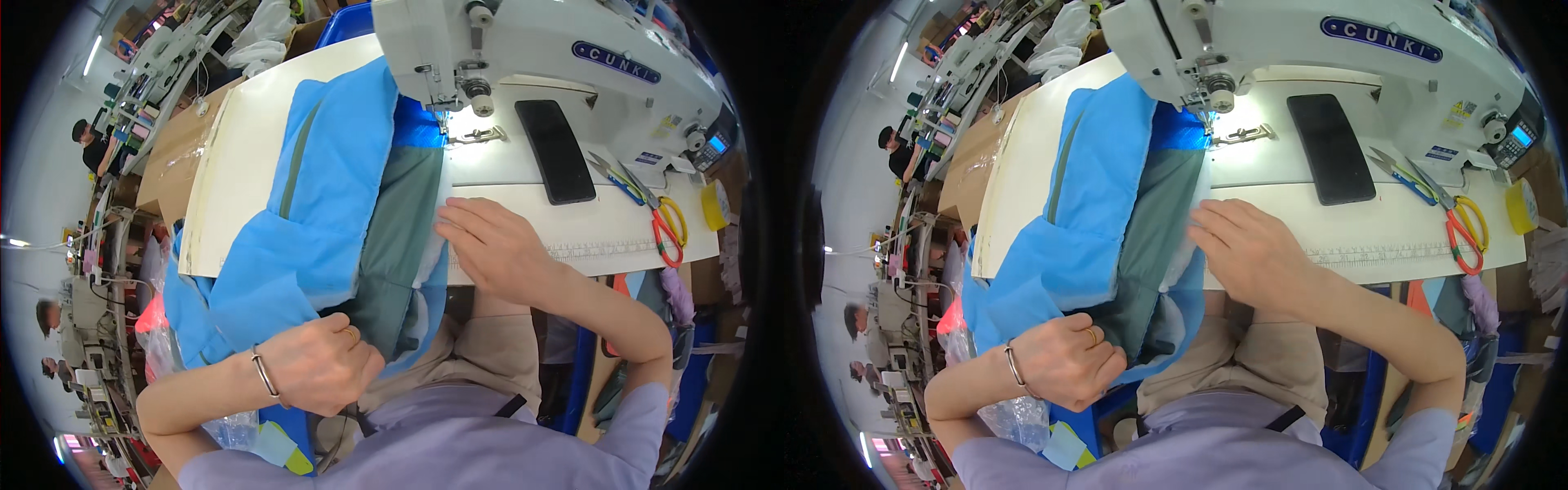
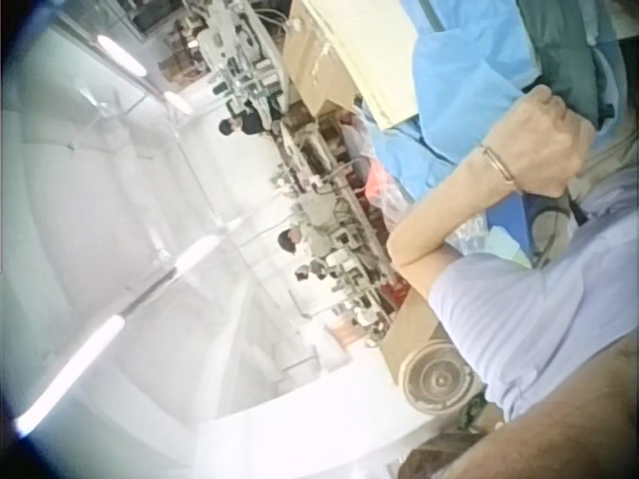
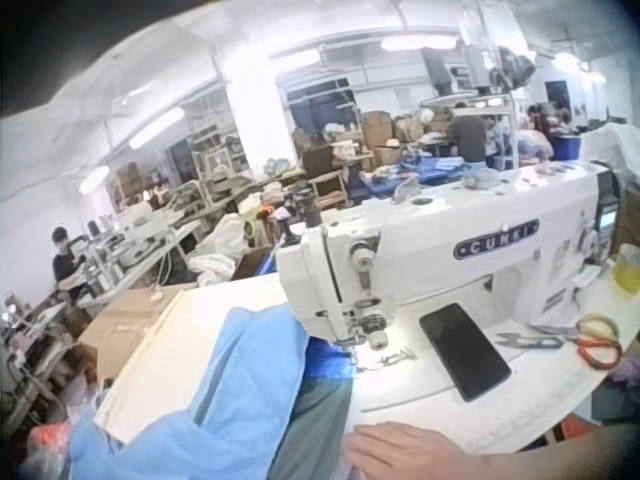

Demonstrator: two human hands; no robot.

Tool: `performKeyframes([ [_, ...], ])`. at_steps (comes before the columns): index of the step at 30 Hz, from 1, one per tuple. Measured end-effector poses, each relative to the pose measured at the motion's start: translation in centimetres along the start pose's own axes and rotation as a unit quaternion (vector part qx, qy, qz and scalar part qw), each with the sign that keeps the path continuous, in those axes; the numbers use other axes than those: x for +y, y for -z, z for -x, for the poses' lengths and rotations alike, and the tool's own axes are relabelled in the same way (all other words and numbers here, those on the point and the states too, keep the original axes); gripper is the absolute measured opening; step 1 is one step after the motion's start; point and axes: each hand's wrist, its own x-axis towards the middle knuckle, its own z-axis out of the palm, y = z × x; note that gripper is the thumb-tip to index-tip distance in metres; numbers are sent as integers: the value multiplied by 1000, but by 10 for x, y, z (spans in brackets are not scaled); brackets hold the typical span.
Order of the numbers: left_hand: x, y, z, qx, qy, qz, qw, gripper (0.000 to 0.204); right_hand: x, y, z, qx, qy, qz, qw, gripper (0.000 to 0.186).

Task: The person operates a sewing machine to stitch a blue and green fabric bag. They repeatedly guide the bag under the needle, aligning the edges and mesh sections, and sew along the seams. The person frequently lifts and repositions the bag to access different areas for stitching.

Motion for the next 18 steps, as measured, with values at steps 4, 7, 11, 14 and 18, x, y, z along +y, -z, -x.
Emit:
performKeyframes([
  [4,-15,14,-9,-22,51,131,990,33,3,-14,4,-34,12,-8,999,37],
  [7,-33,38,-15,-12,62,210,976,47,8,-14,2,-24,18,-17,999,37],
  [11,-37,49,-26,-102,58,249,961,32,22,-5,-7,-39,93,35,994,30],
  [14,-49,28,-41,-61,84,429,898,19,10,-7,-4,-116,134,93,980,22],
  [18,-85,-18,-72,142,225,201,943,19,8,-5,-9,-128,164,102,973,23],
])
